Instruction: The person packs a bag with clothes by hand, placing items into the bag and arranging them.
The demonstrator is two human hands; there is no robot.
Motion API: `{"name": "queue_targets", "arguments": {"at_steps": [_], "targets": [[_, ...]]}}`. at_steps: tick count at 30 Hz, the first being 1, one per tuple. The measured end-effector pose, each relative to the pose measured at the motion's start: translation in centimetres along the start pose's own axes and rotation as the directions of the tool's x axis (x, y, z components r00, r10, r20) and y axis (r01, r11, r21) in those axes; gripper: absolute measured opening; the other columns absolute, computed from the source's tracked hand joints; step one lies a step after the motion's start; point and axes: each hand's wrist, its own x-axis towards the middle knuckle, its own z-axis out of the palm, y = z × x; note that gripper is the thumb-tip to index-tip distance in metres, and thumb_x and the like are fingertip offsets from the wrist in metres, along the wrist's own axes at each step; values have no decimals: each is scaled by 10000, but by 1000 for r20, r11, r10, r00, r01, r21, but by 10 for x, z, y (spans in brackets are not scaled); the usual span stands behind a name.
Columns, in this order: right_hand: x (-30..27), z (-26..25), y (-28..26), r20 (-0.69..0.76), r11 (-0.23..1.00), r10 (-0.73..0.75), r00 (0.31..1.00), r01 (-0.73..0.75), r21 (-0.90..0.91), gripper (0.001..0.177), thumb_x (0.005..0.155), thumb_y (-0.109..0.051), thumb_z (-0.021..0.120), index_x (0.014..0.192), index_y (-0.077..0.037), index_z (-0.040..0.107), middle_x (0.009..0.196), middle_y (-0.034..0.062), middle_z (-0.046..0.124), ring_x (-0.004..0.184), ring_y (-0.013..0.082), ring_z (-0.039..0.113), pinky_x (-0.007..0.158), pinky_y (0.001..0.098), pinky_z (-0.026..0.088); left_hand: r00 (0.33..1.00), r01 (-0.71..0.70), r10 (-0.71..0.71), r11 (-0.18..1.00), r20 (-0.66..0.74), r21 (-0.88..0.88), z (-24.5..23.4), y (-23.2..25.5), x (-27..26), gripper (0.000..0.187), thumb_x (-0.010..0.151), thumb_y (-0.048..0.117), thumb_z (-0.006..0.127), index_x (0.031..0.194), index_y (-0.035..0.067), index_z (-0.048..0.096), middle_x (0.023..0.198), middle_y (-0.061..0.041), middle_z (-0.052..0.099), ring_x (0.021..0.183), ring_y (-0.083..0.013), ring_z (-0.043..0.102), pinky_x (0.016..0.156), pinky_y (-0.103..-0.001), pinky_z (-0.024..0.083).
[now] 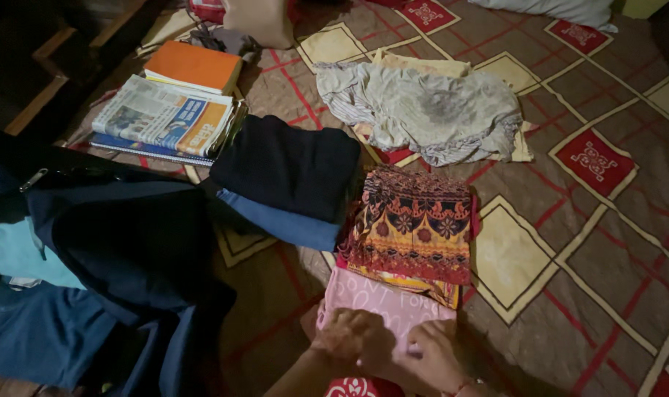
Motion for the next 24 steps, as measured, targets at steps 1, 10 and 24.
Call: {"name": "queue_targets", "arguments": {"at_steps": [1, 10, 24], "targets": [[-4, -3, -9, -10, 992, -108, 994, 107, -69, 318, 637, -255, 887, 876, -142, 709, 919, 93, 675, 991, 336, 623, 878, 446, 468, 993, -96, 82, 980, 87, 176, 2, 1, -3, 719, 803, 290, 713, 1446, 110, 450, 1532, -136, 333, 1463, -348, 231, 1207, -590, 130], [-15, -6, 2, 176, 999, -54, 983, 53, 9, 178, 750, -181, 756, 924, -167, 792, 1032, 30, 756, 1037, 238, 679, 932, 377, 509, 973, 41, -68, 992, 221, 123, 31, -29, 28, 455, 1023, 154, 515, 1470, 74, 540, 1557, -199, 445, 1418, -329, 473, 1155, -446, 392], [17, -13, 77, -46, 931, 328, 944, -314, 184, 274, 971, -188, 589, 1219, -98, 665, 1015, 129, 789, 929, 242, 772, 828, 357, 586, 915, -133, 102, 990, -391, -55, -26, -17, 12, 331, 1048, 251, 511, 1328, 74, 517, 1204, -186, 659, 1133, -376, 638, 1013, -468, 488]]}}
